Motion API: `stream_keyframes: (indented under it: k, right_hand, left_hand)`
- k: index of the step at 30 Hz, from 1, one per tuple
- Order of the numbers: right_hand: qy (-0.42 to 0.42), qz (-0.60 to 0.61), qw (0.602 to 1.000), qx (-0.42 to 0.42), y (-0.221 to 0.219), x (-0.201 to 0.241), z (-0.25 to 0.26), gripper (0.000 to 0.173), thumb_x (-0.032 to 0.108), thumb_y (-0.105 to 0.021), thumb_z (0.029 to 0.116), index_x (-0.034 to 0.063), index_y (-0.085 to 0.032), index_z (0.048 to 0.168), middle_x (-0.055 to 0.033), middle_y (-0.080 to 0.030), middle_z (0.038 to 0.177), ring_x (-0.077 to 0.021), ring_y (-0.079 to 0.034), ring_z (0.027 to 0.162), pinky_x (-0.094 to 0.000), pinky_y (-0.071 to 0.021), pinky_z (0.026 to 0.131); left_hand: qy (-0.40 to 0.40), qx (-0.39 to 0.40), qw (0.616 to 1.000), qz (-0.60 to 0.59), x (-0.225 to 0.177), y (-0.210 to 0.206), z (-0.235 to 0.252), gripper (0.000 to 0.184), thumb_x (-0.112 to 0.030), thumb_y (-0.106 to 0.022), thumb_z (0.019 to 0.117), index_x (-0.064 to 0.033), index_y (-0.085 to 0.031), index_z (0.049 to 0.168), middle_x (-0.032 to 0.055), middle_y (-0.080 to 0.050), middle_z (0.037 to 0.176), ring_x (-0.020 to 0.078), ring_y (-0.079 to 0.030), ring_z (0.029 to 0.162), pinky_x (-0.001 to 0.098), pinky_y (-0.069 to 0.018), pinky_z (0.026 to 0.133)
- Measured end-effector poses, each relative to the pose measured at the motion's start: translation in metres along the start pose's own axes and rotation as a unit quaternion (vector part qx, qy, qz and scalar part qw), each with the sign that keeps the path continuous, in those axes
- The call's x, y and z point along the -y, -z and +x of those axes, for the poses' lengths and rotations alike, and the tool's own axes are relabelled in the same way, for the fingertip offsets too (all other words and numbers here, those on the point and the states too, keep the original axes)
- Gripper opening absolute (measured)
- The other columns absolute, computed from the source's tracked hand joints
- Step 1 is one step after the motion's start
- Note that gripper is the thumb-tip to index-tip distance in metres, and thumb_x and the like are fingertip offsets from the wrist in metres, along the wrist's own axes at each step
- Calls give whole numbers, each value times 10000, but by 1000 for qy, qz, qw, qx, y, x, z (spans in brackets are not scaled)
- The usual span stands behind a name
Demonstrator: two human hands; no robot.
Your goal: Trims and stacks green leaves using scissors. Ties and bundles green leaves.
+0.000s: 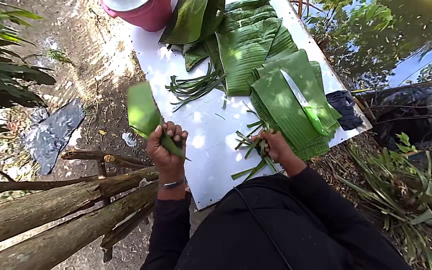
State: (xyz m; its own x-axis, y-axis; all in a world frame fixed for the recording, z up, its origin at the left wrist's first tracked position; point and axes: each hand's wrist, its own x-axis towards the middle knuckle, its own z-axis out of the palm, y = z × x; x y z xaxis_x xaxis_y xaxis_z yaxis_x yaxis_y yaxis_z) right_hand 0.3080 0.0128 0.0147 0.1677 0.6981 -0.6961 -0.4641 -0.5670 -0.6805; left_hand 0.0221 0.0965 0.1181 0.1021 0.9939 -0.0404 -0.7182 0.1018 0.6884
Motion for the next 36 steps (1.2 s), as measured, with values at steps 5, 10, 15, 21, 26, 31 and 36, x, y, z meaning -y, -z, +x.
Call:
stream_keyframes:
  k: [5, 10, 15, 21, 26, 31, 36]
  right_hand:
    - [-53, 25, 994, 92, -13, -2, -6, 65, 6, -510, 1007, 55, -551, 1017, -39, -635, 719, -21, -397, 429, -167, -327, 404]
    - [-50, -16, 987, 154, -22, -9, -13, 71, 107, -564, 1042, 62, -610, 1071, 2, -593, 720, -15, -410, 466, -162, -349, 435]
    - [-19, -66, 989, 134, -25, -9, -15, 115, 19, -600, 1000, 50, -558, 897, 7, -573, 640, -10, -388, 434, -161, -326, 421]
    - [0, -93, 986, 137, -28, -8, -17, 119, 10, -628, 980, 39, -575, 876, 8, -582, 645, -7, -385, 433, -163, -324, 422]
    - [-6, -102, 986, 130, -27, -11, -16, 103, 3, -617, 983, 42, -572, 899, 3, -572, 646, -14, -387, 432, -167, -329, 419]
    - [25, -122, 984, 125, -27, -13, -14, 153, 3, -627, 973, 54, -566, 842, 9, -570, 636, -22, -398, 440, -179, -338, 434]
    - [60, -174, 973, 136, -25, -13, -12, 154, 22, -633, 973, 53, -584, 830, 26, -568, 623, -20, -410, 459, -188, -336, 449]
  left_hand:
    - [191, -149, 931, 275, 64, -10, -23, 212, -119, -615, 971, -85, -580, 1177, 55, -679, 903, 151, -668, 734, 354, -599, 673]
    - [289, -62, 896, 331, 130, 9, -47, 393, 14, -778, 857, 87, -581, 1189, 163, -718, 968, 213, -723, 851, 381, -621, 804]
    - [304, -37, 894, 327, 130, 6, -49, 390, 21, -786, 847, 90, -589, 1175, 162, -728, 964, 207, -732, 863, 369, -625, 825]
    - [284, -69, 906, 307, 130, 2, -47, 253, -32, -701, 920, 79, -602, 1125, 157, -714, 876, 220, -719, 763, 379, -625, 732]
    - [244, -93, 913, 314, 140, 0, -53, 227, -2, -720, 907, 80, -615, 1092, 142, -714, 856, 198, -720, 760, 360, -624, 729]
    - [220, -80, 916, 327, 143, 1, -55, 254, 30, -759, 857, 86, -629, 1068, 138, -723, 871, 189, -724, 790, 354, -625, 764]
    - [216, -80, 915, 332, 145, 3, -56, 217, 15, -734, 893, 85, -629, 1069, 139, -724, 863, 181, -724, 784, 349, -623, 765]
